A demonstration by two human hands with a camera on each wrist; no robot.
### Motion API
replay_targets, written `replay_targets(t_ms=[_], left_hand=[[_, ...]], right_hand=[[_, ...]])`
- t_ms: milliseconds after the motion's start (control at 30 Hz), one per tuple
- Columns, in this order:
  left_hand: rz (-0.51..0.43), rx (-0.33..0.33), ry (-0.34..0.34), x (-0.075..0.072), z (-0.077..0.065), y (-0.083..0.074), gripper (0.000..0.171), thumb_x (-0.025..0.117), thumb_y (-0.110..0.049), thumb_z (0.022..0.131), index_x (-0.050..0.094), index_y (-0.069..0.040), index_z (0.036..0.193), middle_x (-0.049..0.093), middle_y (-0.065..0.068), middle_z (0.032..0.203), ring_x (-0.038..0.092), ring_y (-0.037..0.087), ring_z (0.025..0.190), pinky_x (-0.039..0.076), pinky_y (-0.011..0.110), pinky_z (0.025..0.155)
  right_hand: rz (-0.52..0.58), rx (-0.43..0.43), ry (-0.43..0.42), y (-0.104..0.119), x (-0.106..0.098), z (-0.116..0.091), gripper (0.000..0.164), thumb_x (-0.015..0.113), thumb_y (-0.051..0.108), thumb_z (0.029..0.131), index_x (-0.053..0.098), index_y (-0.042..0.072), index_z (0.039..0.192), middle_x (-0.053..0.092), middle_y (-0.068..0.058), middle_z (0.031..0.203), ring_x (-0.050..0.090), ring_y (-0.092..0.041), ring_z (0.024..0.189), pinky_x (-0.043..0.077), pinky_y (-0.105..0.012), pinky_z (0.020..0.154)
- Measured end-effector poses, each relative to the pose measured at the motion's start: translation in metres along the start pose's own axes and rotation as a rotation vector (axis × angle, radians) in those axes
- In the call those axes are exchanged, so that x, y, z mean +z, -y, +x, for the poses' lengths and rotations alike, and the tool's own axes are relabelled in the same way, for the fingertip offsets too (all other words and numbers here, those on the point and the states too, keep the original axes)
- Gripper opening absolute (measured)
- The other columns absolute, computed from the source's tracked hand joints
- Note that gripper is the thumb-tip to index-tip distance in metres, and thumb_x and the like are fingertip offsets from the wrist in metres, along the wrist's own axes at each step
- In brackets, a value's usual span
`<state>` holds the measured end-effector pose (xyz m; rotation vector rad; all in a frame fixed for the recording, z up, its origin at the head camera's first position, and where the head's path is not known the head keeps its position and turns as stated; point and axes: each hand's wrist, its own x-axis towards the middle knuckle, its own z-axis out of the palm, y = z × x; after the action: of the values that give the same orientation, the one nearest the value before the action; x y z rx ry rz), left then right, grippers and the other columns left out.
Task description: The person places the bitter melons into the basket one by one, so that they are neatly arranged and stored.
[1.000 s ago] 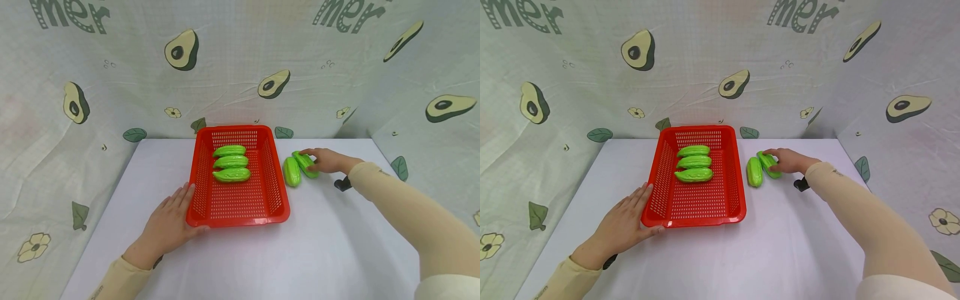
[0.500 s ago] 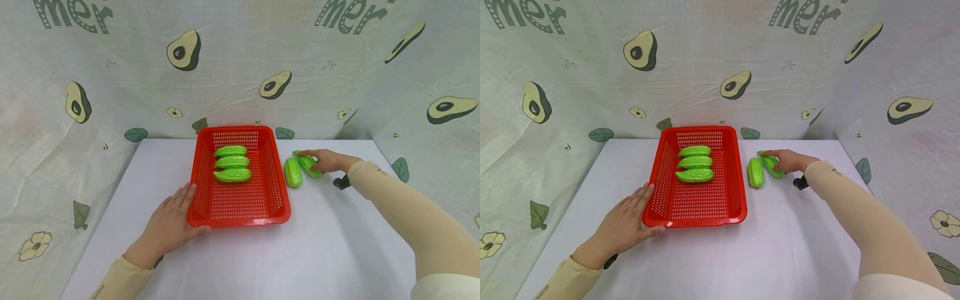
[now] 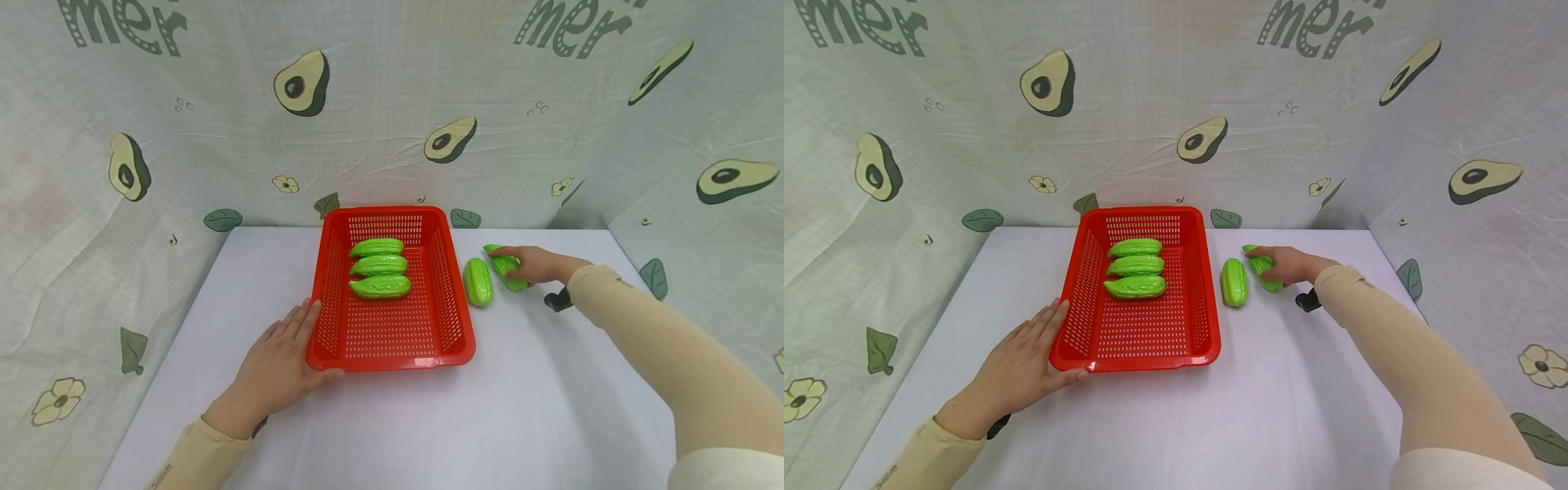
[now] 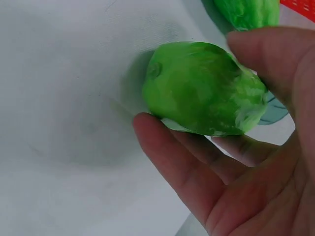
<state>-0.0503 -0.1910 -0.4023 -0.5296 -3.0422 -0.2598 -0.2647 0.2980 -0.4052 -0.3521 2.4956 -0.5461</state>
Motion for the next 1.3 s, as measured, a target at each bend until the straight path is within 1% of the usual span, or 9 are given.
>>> replay_targets(t_ms=[100,233,300,400,633,800,867,1033,1300], left_hand=[[-0.003,0.003,-0.001,0.000,0.000,0.000,0.121,0.040,-0.090,0.076,0.021,-0.003,0.158,0.029,0.019,0.159,0.035,0.040,0.140,0.036,0.060,0.107],[-0.004,0.004,0.000,0.000,0.001,0.000,0.121,0.039,-0.091,0.076,0.021,-0.003,0.158,0.029,0.019,0.159,0.035,0.040,0.140,0.035,0.060,0.107],[-0.006,0.003,0.001,0.000,0.001,0.000,0.121,0.038,-0.091,0.076,0.021,-0.002,0.158,0.030,0.019,0.159,0.035,0.040,0.140,0.035,0.060,0.107],[-0.010,0.001,0.001,-0.001,0.000,0.000,0.122,0.039,-0.090,0.076,0.022,-0.002,0.158,0.030,0.020,0.158,0.035,0.041,0.140,0.035,0.060,0.107],[-0.016,0.005,-0.008,0.001,0.000,0.001,0.119,0.051,-0.086,0.077,0.023,-0.002,0.157,0.031,0.020,0.158,0.036,0.040,0.140,0.036,0.060,0.107],[-0.010,0.015,-0.013,0.000,0.000,0.002,0.120,0.047,-0.087,0.077,0.023,-0.001,0.157,0.031,0.020,0.158,0.036,0.040,0.140,0.036,0.060,0.107],[-0.007,0.014,-0.013,0.000,-0.001,0.003,0.120,0.044,-0.088,0.077,0.023,-0.001,0.157,0.031,0.020,0.158,0.036,0.040,0.140,0.036,0.060,0.107],[-0.011,0.008,-0.010,0.000,-0.002,0.003,0.121,0.042,-0.089,0.077,0.023,-0.001,0.157,0.031,0.020,0.158,0.036,0.041,0.140,0.037,0.060,0.107],[-0.007,0.011,-0.014,0.002,0.000,0.003,0.120,0.044,-0.088,0.077,0.022,-0.003,0.158,0.029,0.018,0.160,0.035,0.040,0.141,0.036,0.060,0.107]], right_hand=[[-0.047,-0.010,-0.042,-0.003,-0.001,-0.003,0.061,0.065,0.019,0.096,0.042,0.020,0.153,0.036,-0.025,0.152,0.049,-0.038,0.113,0.053,-0.047,0.083],[-0.084,-0.040,-0.093,-0.005,-0.007,-0.010,0.061,0.066,0.017,0.095,0.042,0.018,0.152,0.037,-0.025,0.152,0.046,-0.041,0.121,0.043,-0.063,0.098],[-0.083,-0.061,-0.107,-0.004,-0.013,-0.015,0.062,0.066,0.016,0.096,0.042,0.018,0.152,0.037,-0.024,0.152,0.042,-0.042,0.127,0.038,-0.066,0.102],[-0.077,-0.109,-0.132,0.003,-0.024,-0.024,0.061,0.066,0.012,0.095,0.042,0.018,0.152,0.037,-0.024,0.152,0.040,-0.044,0.131,0.038,-0.066,0.101],[-0.092,-0.259,-0.216,0.044,-0.058,-0.049,0.060,0.067,0.005,0.095,0.046,0.019,0.149,0.039,-0.017,0.152,0.044,-0.042,0.129,0.043,-0.063,0.098],[-0.156,-0.397,-0.242,0.086,-0.074,-0.057,0.055,0.065,0.000,0.093,0.053,0.017,0.143,0.038,-0.019,0.151,0.044,-0.040,0.128,0.045,-0.060,0.097],[-0.184,-0.424,-0.225,0.106,-0.076,-0.054,0.054,0.065,0.000,0.093,0.054,0.018,0.143,0.039,-0.018,0.151,0.043,-0.037,0.129,0.046,-0.058,0.097],[-0.238,-0.442,-0.102,0.156,-0.069,-0.042,0.054,0.064,0.004,0.094,0.053,0.024,0.144,0.038,-0.011,0.153,0.041,-0.031,0.133,0.045,-0.052,0.101],[-0.373,-0.544,0.122,0.213,-0.031,-0.018,0.056,0.066,0.009,0.095,0.051,0.030,0.145,0.043,0.002,0.150,0.034,-0.023,0.140,0.036,-0.044,0.111]])
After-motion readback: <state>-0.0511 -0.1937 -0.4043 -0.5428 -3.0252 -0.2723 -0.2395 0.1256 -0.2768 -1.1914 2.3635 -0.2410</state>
